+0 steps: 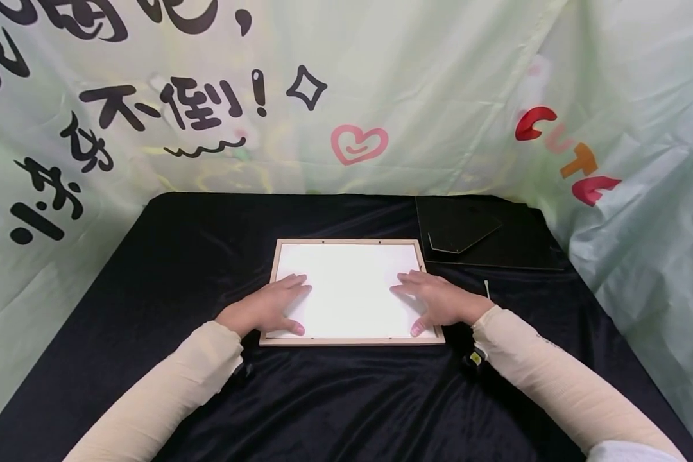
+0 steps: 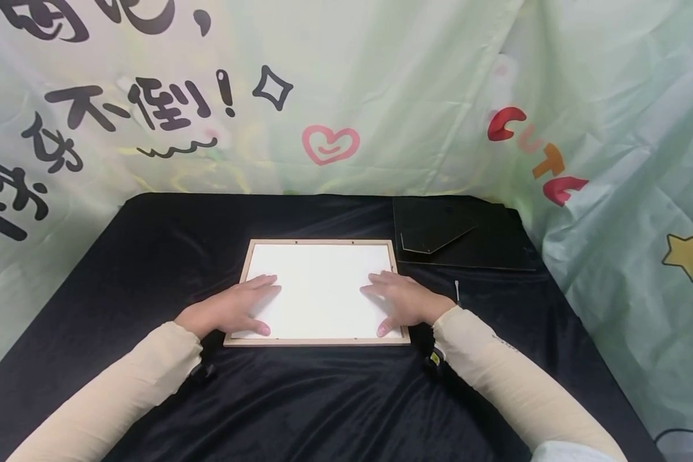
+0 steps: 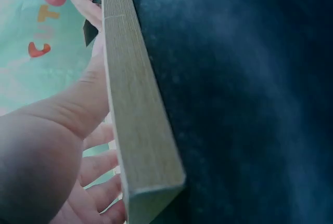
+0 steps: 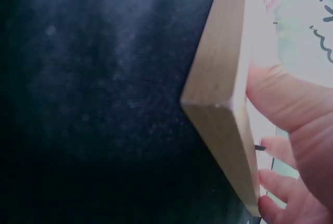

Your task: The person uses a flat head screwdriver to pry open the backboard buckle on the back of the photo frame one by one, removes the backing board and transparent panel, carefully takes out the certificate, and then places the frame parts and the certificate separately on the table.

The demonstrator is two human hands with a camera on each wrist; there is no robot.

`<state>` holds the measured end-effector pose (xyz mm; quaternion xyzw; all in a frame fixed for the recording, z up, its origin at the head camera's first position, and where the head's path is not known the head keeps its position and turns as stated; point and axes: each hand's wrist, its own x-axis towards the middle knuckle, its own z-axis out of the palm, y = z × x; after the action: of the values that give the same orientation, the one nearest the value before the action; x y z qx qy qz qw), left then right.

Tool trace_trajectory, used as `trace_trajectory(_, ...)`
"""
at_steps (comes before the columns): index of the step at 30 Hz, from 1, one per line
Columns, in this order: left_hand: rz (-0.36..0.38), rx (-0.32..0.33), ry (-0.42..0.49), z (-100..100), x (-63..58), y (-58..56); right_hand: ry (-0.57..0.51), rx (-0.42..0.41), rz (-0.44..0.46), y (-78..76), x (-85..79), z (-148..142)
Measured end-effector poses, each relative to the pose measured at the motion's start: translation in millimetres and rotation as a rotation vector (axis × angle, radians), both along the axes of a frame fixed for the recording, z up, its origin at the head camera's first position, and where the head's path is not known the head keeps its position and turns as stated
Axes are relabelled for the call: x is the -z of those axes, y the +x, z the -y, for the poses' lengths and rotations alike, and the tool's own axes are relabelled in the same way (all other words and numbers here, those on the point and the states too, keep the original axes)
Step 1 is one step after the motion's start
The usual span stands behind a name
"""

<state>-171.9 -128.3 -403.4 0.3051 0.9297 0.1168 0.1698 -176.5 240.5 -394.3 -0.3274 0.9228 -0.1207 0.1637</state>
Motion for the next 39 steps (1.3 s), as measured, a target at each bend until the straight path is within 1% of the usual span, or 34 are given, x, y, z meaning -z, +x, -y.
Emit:
trace_trajectory(6, -0.018, 0.016, 0.001, 1, -2.1, -4.1, 0.015, -0.019, -0.045, -4.2, -1.7, 0)
trace_trajectory(8, -0.014, 0.016, 0.005, 2, -2.3, -5.5, 0.009, -0.022, -0.033, -5.2, -2.9, 0)
trace_trajectory(10, 0.0, 0.016, 0.004, 2, -2.2, -6.1, 0.006, -0.023, 0.002, -5.6, -3.8, -1)
trace_trajectory(14, 0.04, 0.039, -0.004, 2, -1.1, -6.6, -0.001, -0.031, 0.041, -5.5, -4.7, -5)
trace_trajectory(16, 0.05, 0.052, -0.014, 2, -1.2, -6.9, -0.004, -0.035, 0.035, -6.3, -4.1, -6)
trace_trajectory(20, 0.042, 0.064, -0.027, 4, -3.5, -9.8, -0.007, -0.047, 0.012, -10.4, -4.6, -6)
trace_trajectory(21, 0.04, 0.066, -0.029, 5, -4.5, -10.8, -0.006, -0.052, -0.007, -12.0, -5.0, -5)
trace_trajectory(24, 0.03, 0.084, -0.019, 6, -7.3, -14.5, -0.014, -0.069, -0.111, -17.4, -6.5, -4)
trace_trajectory(27, 0.033, 0.096, 0.013, 5, -8.4, -17.2, -0.038, -0.057, -0.203, -21.3, -6.7, -3)
trace_trajectory(29, 0.037, 0.097, 0.035, 4, -7.0, -17.6, -0.074, -0.032, -0.214, -21.7, -6.3, -3)
trace_trajectory(32, 0.057, 0.075, 0.094, 2, -4.8, -11.6, -0.148, 0.01, -0.195, -19.5, -5.2, -4)
trace_trajectory(35, 0.043, 0.069, 0.145, -2, -7.8, 0.2, -0.227, 0.026, -0.197, -13.9, -9.9, -3)
trace_trajectory(37, -0.01, 0.096, 0.176, -6, -13.2, 8.4, -0.262, 0.025, -0.21, -10.3, -15.9, -4)
trace_trajectory(39, -0.098, 0.129, 0.198, -12, -19.0, 14.6, -0.291, 0.021, -0.23, -8.2, -23.1, -5)
